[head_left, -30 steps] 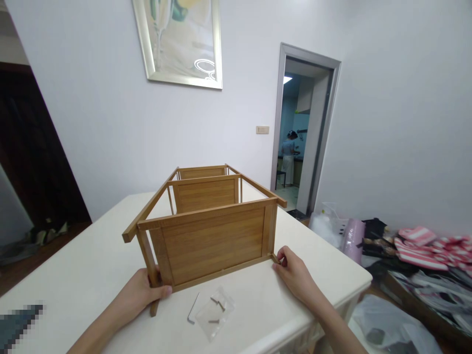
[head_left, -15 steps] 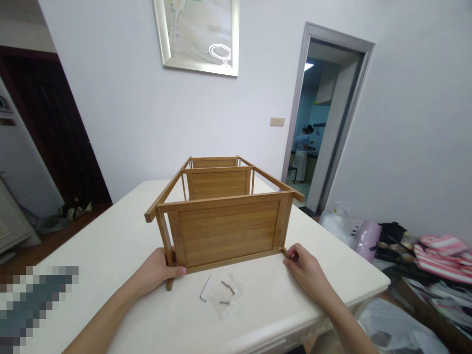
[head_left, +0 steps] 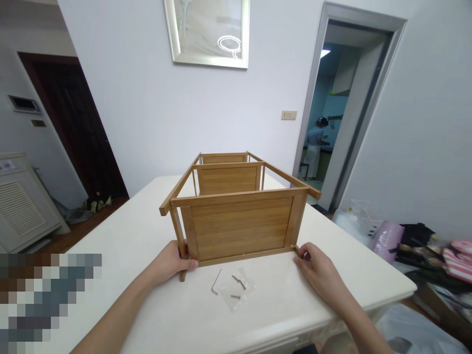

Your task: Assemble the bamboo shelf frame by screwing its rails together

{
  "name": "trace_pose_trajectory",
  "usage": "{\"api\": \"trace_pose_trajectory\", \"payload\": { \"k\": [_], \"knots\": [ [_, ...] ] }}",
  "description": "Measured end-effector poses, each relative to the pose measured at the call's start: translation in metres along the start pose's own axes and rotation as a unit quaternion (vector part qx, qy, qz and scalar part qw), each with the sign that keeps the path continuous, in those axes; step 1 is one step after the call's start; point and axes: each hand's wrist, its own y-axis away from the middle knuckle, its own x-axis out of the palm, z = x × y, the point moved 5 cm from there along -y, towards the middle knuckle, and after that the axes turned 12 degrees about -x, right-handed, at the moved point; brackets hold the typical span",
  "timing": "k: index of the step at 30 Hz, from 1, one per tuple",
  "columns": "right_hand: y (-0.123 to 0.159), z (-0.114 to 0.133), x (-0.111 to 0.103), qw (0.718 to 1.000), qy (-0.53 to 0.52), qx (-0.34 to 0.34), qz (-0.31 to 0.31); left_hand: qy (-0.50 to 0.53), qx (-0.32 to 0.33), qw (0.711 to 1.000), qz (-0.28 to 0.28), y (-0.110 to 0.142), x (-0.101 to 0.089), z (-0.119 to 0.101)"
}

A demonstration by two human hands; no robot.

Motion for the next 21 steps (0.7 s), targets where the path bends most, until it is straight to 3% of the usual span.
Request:
{"api": "trace_pose_trajectory", "payload": {
  "k": [14, 21],
  "knots": [
    [0.000, 0.001, 0.003, 0.999, 0.025, -0.033, 0.001, 0.003, 0.003, 1.000, 0.004, 0.000, -0.001, 0.002],
    [0.001, 0.013, -0.001, 0.988, 0.096, -0.113, -0.051, 0.018, 0.020, 1.000, 0.016, 0.000, -0.001, 0.001]
  ]
}}
